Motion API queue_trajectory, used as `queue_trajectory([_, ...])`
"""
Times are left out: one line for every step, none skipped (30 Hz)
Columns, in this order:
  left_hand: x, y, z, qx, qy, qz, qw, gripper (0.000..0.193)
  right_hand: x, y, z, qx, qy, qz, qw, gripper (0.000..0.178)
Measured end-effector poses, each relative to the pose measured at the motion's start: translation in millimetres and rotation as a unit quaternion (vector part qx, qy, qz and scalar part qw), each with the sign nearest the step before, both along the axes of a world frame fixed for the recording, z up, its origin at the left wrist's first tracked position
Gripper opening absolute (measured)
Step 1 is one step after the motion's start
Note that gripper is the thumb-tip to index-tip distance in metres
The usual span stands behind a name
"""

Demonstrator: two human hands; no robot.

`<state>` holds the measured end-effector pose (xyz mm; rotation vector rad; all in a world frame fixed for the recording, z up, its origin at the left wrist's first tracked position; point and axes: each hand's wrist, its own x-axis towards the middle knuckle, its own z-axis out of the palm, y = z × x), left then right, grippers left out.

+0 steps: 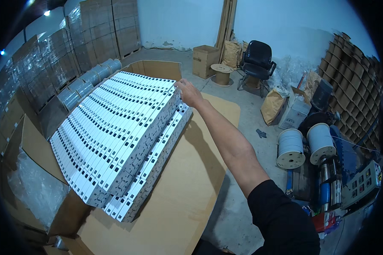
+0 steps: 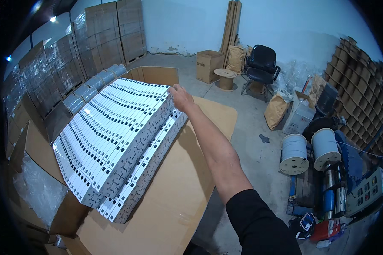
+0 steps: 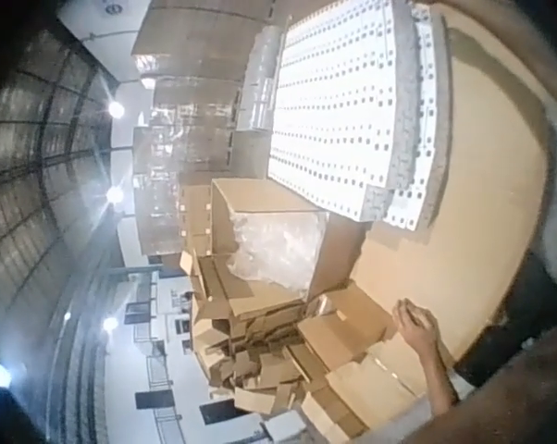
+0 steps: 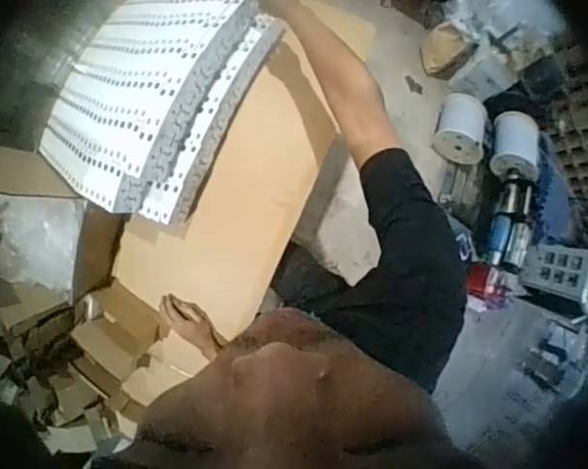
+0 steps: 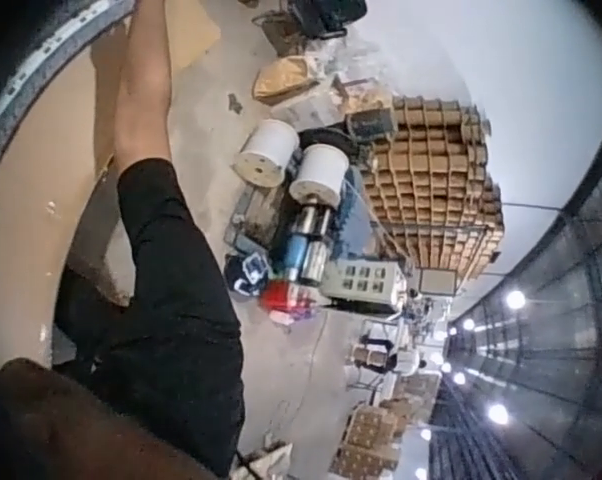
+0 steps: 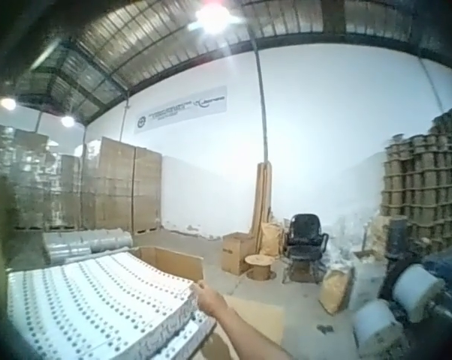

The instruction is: Packaging small product boxes into plastic bags and larger cardboard containers.

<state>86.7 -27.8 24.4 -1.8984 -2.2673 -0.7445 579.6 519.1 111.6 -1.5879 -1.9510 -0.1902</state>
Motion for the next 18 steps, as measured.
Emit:
queue_trajectory([-1.1, -0.1, -1.2, -0.001, 0.000, -0.001, 1.000, 0.032, 3.1, 5.2, -3.1, -0.001, 0.000, -0.001, 1.000, 0.049])
queue_trajectory([-3.4, -1.3, -2.9, 0.005, 0.009, -0.007, 1.000, 0.033, 2.1, 9.6, -5.3, -0.006, 0.002, -0.004, 1.000, 0.049])
queue_trajectory([-4.9, -2.5, -3.7, 0.012, 0.019, -0.013, 1.000, 0.033, 1.4, 13.4, -7.1, -0.010, 0.004, -0.007, 1.000, 0.048])
queue_trajectory([-5.5, -3.6, -3.7, 0.010, 0.020, -0.011, 1.000, 0.033, 1.8, 16.3, -8.5, -0.011, 0.006, -0.006, 1.000, 0.048])
queue_trajectory([-6.0, -3.1, -3.7, 0.004, 0.012, -0.014, 1.000, 0.034, 6.3, 21.5, -10.6, 0.004, -0.003, -0.002, 1.000, 0.046])
queue_trajectory([-6.4, -3.0, -3.6, -0.001, 0.004, -0.016, 1.000, 0.034, 11.2, 25.8, -12.6, 0.019, -0.012, 0.002, 1.000, 0.043])
queue_trajectory([-6.4, -2.6, -4.1, -0.001, 0.005, -0.016, 1.000, 0.034, 18.3, 27.5, -15.1, 0.019, -0.012, 0.002, 1.000, 0.043])
queue_trajectory([-5.8, -0.7, -6.0, 0.003, -0.005, -0.019, 1.000, 0.035, 29.7, 30.5, -21.0, 0.051, -0.047, 0.030, 0.997, 0.039])
queue_trajectory([-4.3, -1.6, -7.0, 0.006, -0.016, -0.020, 1.000, 0.036, 37.9, 28.9, -21.3, 0.082, -0.082, 0.059, 0.991, 0.036])
queue_trajectory([-3.1, -0.4, -8.3, 0.005, -0.017, -0.019, 1.000, 0.036, 49.3, 28.4, -17.3, 0.081, -0.083, 0.061, 0.991, 0.036])
queue_trajectory([-2.9, -0.9, -8.4, 0.003, -0.022, -0.024, 0.999, 0.037, 56.8, 25.3, -12.4, 0.068, -0.085, 0.051, 0.993, 0.033])
queue_trajectory([-4.7, -4.5, -6.9, 0.001, -0.025, -0.021, 0.999, 0.037, 51.1, 18.6, -7.7, 0.056, -0.084, 0.048, 0.994, 0.031])
queue_trajectory([-6.2, -6.9, -7.9, -0.005, -0.023, -0.009, 1.000, 0.037, 48.4, 7.1, -5.2, 0.064, -0.076, 0.016, 0.995, 0.031])
queue_trajectory([-7.7, -7.1, -11.3, -0.003, -0.044, -0.006, 0.999, 0.037, 41.9, -7.4, 5.5, 0.073, -0.067, -0.013, 0.995, 0.032])
queue_trajectory([-9.3, -6.0, -16.7, -0.001, -0.067, -0.004, 0.998, 0.038, 42.7, -22.6, 16.2, 0.069, -0.053, -0.031, 0.996, 0.032])
queue_trajectory([-12.8, -8.1, -21.3, -0.002, -0.089, 0.001, 0.996, 0.038, 42.0, -39.3, 24.9, 0.061, -0.038, -0.046, 0.996, 0.032])
queue_trajectory([-15.4, -11.3, -24.8, -0.001, -0.111, 0.013, 0.994, 0.038, 36.2, -60.1, 32.1, 0.060, -0.041, -0.050, 0.996, 0.031])
queue_trajectory([-16.6, -11.1, -24.9, 0.000, -0.158, 0.017, 0.987, 0.038, 27.7, -82.2, 38.5, 0.060, -0.045, -0.048, 0.996, 0.031])
